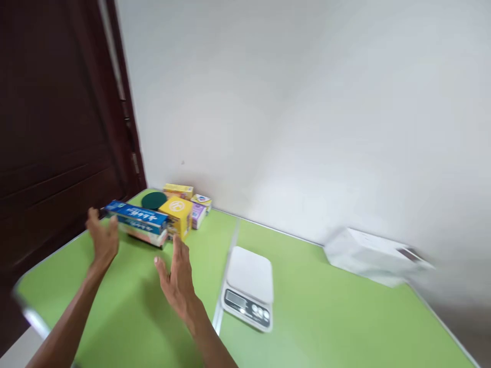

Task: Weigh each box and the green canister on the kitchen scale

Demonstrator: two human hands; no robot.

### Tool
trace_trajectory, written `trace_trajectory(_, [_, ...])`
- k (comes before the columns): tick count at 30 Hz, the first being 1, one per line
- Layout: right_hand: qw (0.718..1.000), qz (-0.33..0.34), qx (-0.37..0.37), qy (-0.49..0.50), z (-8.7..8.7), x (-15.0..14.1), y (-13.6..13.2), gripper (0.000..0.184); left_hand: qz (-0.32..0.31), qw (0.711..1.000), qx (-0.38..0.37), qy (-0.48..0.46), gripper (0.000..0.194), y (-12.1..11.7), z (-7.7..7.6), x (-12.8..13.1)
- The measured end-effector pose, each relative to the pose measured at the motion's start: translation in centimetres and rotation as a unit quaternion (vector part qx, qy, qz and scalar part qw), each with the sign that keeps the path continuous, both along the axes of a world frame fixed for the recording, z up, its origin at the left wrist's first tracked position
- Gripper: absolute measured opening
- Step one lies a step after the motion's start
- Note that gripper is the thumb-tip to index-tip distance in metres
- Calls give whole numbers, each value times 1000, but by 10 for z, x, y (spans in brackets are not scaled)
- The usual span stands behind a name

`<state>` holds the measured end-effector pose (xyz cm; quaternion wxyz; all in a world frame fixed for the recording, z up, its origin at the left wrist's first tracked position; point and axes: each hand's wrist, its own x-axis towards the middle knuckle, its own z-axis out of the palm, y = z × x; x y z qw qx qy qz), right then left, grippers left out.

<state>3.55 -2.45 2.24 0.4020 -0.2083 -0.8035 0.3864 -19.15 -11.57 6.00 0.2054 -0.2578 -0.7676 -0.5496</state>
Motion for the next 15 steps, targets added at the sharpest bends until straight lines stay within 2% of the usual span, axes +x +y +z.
trace_trajectory(1, [1000,-16,5,6,-1,24,7,71,-13,999,1,29,95,-1,-2,21])
trace_trajectory(3, [996,-83,-1,20,-5,80,29,63,-84,993,-17,86,87,1,-7,69])
trace_trajectory(5, [978,-203,-30,39,-9,145,63,55,-191,973,-58,117,80,8,-15,120])
trace_trajectory(7, [931,-353,-69,59,-16,216,104,57,-296,944,-95,108,74,22,-21,167])
trace_trajectory(10, [834,-535,-99,94,-27,313,167,68,-407,903,-128,57,67,55,-23,222])
trace_trajectory(12, [788,-593,-116,118,-34,362,206,71,-453,880,-137,25,64,80,-19,247])
trace_trajectory(15, [746,-630,-140,165,-39,409,261,71,-504,851,-149,-13,61,111,-11,274])
